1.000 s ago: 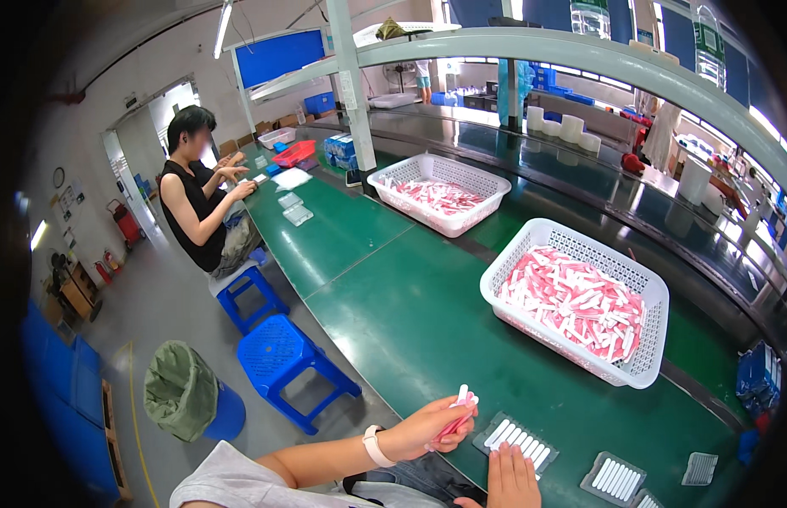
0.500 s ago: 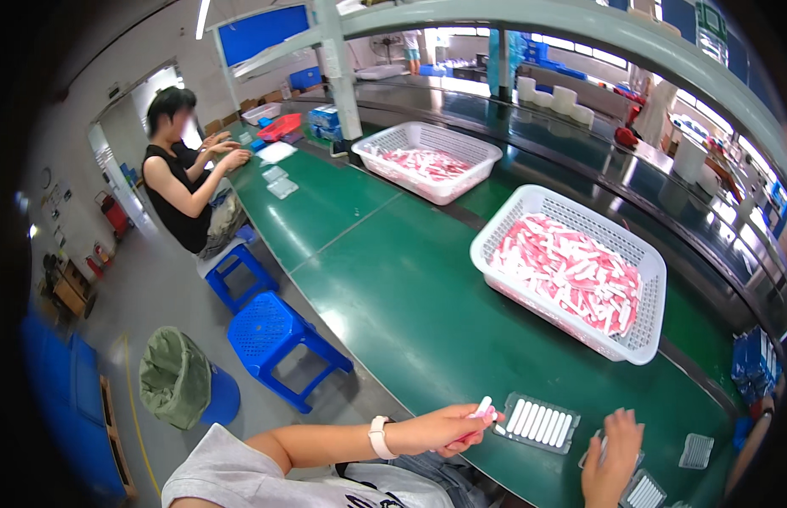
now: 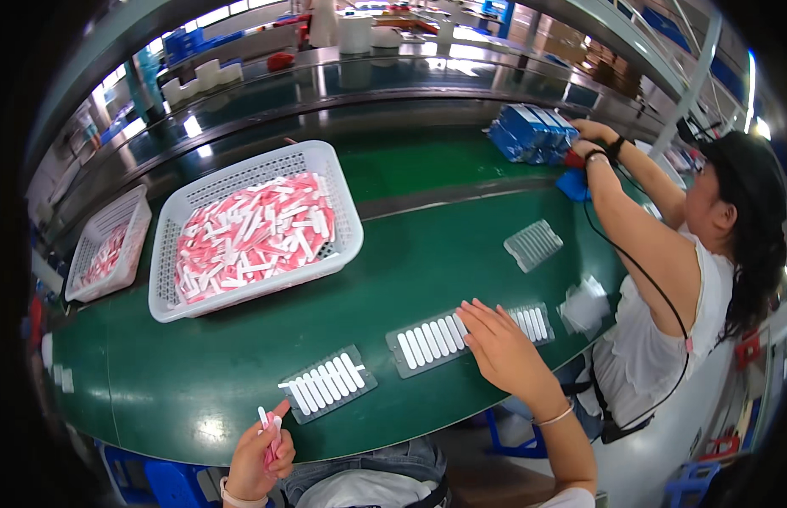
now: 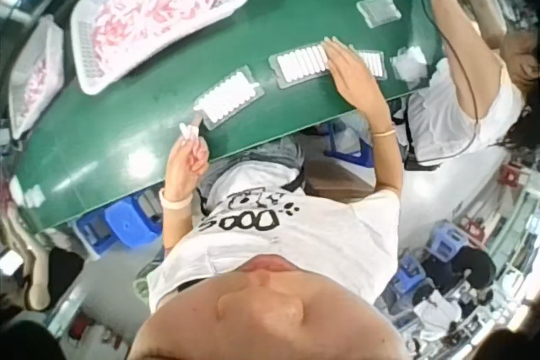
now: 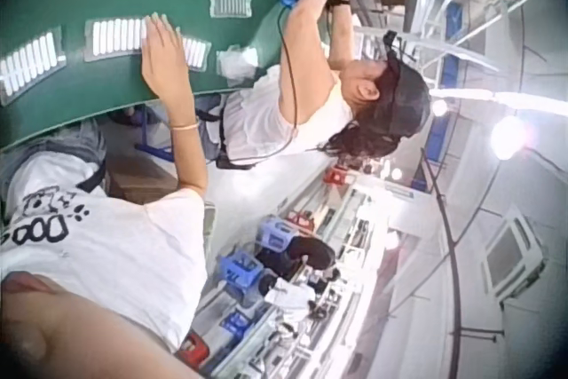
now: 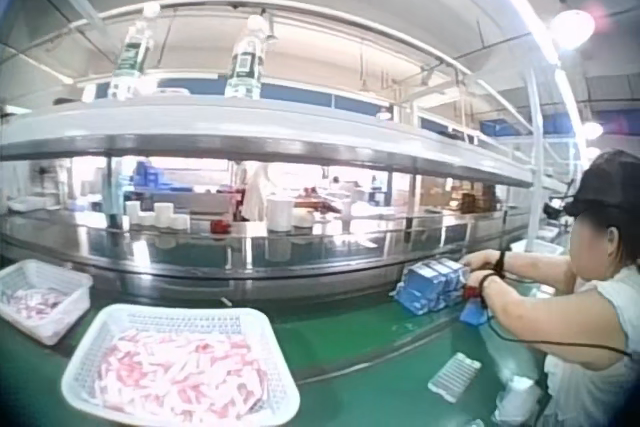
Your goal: The person sorts and packs plastic strips into clear plastic trays by hand, placing the strips one by one into slots on each tray.
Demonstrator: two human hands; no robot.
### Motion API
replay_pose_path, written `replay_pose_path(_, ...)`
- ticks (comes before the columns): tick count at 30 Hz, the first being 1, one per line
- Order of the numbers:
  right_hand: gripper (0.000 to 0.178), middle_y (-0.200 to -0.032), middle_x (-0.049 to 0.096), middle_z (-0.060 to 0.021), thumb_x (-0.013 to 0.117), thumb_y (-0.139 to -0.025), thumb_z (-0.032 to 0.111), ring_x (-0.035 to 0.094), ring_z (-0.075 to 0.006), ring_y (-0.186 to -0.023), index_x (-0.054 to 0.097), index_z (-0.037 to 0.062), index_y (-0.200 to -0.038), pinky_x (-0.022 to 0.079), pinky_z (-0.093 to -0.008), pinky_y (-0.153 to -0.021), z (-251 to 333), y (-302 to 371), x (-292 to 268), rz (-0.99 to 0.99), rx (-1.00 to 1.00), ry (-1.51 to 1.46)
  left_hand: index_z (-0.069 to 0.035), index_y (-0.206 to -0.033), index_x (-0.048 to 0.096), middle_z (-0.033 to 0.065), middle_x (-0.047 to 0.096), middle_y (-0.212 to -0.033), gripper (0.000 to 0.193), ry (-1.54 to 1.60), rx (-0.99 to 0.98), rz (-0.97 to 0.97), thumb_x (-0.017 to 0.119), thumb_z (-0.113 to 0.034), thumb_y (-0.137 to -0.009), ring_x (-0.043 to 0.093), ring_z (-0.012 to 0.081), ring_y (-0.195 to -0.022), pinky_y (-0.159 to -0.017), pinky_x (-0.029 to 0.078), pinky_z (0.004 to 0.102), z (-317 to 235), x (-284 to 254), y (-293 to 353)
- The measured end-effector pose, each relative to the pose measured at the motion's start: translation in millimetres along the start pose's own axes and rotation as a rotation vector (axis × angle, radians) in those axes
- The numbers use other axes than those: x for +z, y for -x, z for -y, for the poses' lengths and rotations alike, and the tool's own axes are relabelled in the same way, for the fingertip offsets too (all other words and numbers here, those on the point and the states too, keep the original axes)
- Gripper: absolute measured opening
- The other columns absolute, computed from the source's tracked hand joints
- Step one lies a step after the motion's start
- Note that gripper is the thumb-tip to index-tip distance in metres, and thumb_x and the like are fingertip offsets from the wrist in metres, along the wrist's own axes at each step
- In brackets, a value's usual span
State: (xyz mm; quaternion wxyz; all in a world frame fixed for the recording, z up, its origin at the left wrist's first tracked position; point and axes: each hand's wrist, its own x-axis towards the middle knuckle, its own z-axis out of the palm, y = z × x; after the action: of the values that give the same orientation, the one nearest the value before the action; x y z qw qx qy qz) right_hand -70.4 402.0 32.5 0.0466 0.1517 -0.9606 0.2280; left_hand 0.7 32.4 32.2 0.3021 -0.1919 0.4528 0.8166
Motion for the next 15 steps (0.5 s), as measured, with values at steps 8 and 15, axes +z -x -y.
replay_pose_path(8, 0.058, -0.143, 0.036, -0.0164, 0.060, -0.087, 0.036, 0.031, -0.0364, -0.134, 0.043, 0.0093, -0.135, 0.021, -0.0588, -0.106, -4.4, 6.5, -6.8, 0.114, -0.017, 0.157, -0.009, -0.146, 0.019, 0.0042, 0.043, -0.067, 0.051, -0.108, -0.103, 0.191, 0.037, -0.023, -0.100, 0.031, 0.0096, -0.048, -0.043, 0.028, 0.0235, -13.2, 2.8, -28.7)
replay_pose_path(15, 0.050, -0.144, 0.034, -0.0157, 0.059, -0.086, 0.018, 0.027, -0.0339, -0.136, 0.044, 0.0090, -0.133, 0.023, -0.0570, -0.107, -50.2, -15.8, -46.5, 0.078, 0.074, 0.113, -0.012, -0.147, 0.017, 0.0047, 0.043, -0.068, 0.051, -0.146, -0.107, 0.165, 0.035, -0.020, -0.100, 0.031, 0.0099, -0.049, -0.043, 0.028, 0.0227, -25.7, 19.9, -36.1)
